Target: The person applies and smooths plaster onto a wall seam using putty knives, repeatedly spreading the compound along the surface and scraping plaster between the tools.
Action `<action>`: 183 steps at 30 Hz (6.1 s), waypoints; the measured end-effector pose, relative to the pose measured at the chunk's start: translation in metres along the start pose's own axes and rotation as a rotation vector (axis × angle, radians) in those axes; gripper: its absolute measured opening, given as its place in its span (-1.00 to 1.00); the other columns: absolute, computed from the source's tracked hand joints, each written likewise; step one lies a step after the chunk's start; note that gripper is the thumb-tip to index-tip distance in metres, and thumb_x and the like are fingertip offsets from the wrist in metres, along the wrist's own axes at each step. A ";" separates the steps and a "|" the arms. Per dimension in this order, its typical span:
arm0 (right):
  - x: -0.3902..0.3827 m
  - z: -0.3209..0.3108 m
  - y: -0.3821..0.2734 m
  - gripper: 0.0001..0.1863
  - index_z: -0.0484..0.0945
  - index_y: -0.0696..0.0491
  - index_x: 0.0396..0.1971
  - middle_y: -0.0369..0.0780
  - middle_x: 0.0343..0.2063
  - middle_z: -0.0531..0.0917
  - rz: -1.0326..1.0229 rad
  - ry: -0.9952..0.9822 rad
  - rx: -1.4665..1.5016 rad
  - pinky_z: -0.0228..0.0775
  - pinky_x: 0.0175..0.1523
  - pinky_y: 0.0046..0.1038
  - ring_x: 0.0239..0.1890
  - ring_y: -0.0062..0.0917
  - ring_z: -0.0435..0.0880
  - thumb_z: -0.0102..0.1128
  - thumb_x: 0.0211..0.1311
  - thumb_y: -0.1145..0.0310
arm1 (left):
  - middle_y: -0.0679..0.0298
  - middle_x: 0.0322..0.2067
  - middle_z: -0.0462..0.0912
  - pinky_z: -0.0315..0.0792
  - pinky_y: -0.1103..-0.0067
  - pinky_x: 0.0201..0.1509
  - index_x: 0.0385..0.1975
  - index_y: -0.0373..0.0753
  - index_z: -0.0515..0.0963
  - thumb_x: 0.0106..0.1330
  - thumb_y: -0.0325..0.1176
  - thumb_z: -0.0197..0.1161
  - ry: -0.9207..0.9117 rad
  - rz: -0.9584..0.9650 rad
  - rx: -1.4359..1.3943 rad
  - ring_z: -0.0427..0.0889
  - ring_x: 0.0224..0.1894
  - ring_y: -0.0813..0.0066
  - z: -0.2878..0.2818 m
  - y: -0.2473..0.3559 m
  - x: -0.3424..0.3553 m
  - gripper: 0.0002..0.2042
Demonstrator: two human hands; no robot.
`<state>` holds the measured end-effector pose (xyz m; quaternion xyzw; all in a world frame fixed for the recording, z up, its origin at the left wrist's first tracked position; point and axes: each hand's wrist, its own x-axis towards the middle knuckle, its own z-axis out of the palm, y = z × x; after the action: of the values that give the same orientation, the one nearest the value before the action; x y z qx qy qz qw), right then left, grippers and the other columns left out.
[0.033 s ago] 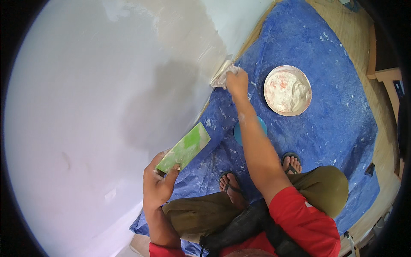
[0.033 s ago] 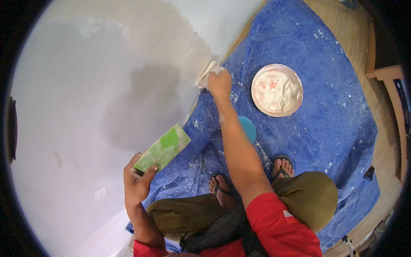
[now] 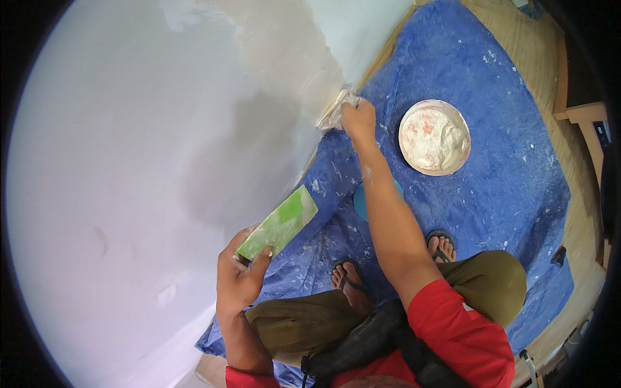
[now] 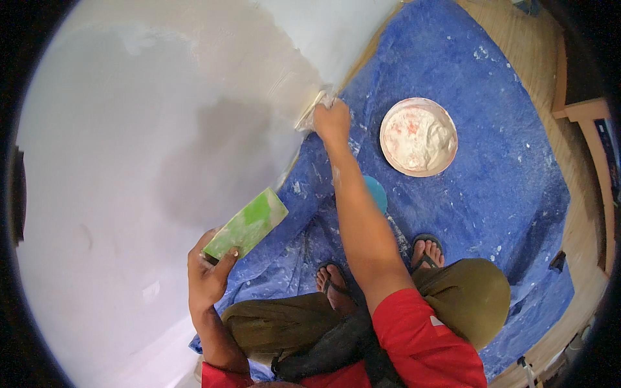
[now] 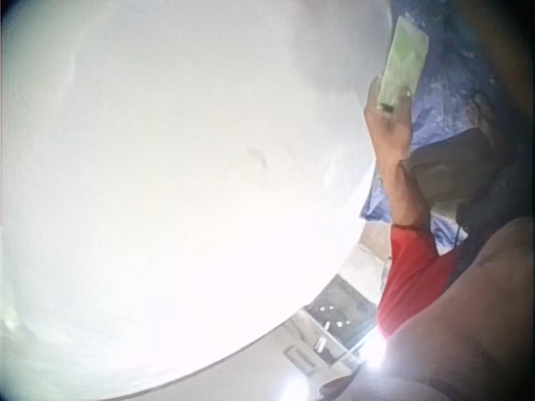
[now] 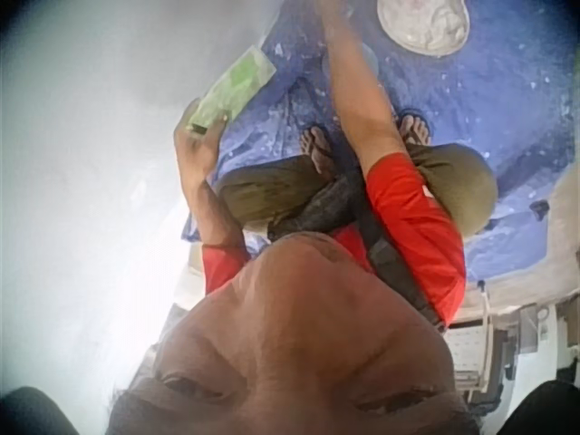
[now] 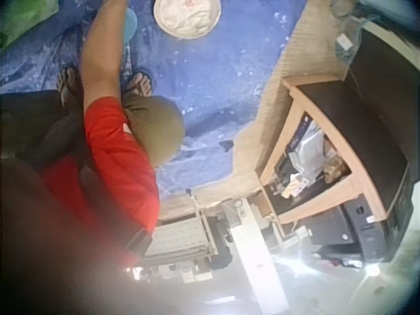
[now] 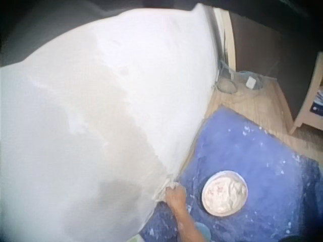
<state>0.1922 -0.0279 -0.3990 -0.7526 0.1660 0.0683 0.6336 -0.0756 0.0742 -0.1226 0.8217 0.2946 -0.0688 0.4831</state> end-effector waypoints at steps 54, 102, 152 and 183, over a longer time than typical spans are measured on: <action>-0.098 -0.036 0.018 -0.70 0.58 0.20 -0.01 -0.09 -0.02 0.68 0.182 -0.499 0.831 0.55 0.09 -0.39 -0.04 -0.45 0.70 0.03 0.29 0.63 | 0.28 -0.29 0.64 0.41 0.61 -0.12 -0.03 -0.45 0.57 0.23 -0.52 0.23 0.203 -0.056 -0.215 0.53 -0.24 0.54 -0.017 -0.026 0.000 -0.70; -0.140 -0.066 -0.050 -0.68 0.58 0.29 0.07 -0.16 -0.03 0.71 -0.063 -0.816 0.953 0.45 0.20 -0.46 0.01 -0.53 0.66 0.22 0.35 0.55 | 0.00 -0.01 0.59 0.56 0.33 0.07 0.15 -0.48 0.35 0.32 -0.59 0.19 0.216 0.028 -0.726 0.65 0.00 0.23 -0.004 -0.006 0.010 -0.60; -0.137 -0.088 -0.039 -0.63 0.50 0.27 0.11 -0.11 0.00 0.67 -0.104 -0.682 0.747 0.55 0.15 -0.32 0.01 -0.42 0.68 0.23 0.43 0.38 | 0.04 0.00 0.61 0.66 0.43 0.05 0.20 -0.45 0.36 0.36 -0.61 0.16 -0.018 -0.009 -0.888 0.69 0.00 0.28 -0.001 -0.051 0.037 -0.60; -0.122 -0.102 -0.040 -0.74 0.50 0.22 0.00 -0.16 -0.18 0.69 -0.012 -0.706 0.930 0.57 -0.24 -0.45 -0.26 -0.53 0.69 0.20 0.43 0.42 | 0.12 0.01 0.61 0.57 0.36 0.08 0.09 -0.31 0.44 0.31 -0.55 0.14 0.032 -0.041 -1.039 0.67 -0.01 0.29 -0.009 -0.081 0.051 -0.66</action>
<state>0.0808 -0.1015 -0.3049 -0.3279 -0.0469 0.2314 0.9147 -0.0799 0.1325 -0.1990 0.4682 0.3134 0.0897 0.8213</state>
